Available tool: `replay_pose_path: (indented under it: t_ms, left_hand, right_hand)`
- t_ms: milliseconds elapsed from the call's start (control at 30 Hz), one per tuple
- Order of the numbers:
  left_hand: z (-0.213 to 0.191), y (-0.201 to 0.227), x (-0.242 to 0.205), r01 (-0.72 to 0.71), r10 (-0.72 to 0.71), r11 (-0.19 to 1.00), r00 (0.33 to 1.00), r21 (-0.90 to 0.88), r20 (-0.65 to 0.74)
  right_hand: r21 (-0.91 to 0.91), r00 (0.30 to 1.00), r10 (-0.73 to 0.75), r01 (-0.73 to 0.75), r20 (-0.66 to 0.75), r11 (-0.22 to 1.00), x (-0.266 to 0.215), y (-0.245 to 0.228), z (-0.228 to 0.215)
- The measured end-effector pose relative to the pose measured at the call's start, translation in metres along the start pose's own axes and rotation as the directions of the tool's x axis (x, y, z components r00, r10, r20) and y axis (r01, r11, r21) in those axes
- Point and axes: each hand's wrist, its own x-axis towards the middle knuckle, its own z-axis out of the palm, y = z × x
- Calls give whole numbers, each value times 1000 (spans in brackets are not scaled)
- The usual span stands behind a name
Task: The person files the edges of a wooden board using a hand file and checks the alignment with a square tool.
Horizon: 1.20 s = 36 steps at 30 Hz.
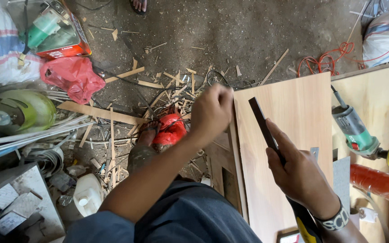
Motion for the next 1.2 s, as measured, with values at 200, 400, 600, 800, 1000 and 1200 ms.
replay_pose_path:
  t_ms: [200,400,600,800,1000,1200]
  left_hand:
    - [8,-17,-11,-272,260,962,928,-5,-266]
    - [57,-33,-69,-301,287,946,950,-120,-125]
    - [56,-31,-74,-219,217,946,976,-239,-35]
    - [54,-31,-87,-166,197,886,980,-432,28]
    - [36,-27,-98,-136,129,870,991,-473,-48]
    - [20,-25,-8,297,-179,686,954,-664,241]
  right_hand:
    - [33,1000,-1,1,9,999,-5,-1,0]
    - [17,998,-65,65,-11,998,1,0,0]
    - [6,998,-51,51,32,999,12,-13,-2]
    - [-38,992,-87,91,93,995,26,-18,-1]
    - [-78,983,-138,148,118,986,40,-18,0]
    - [-142,983,-92,115,158,983,44,-36,-8]
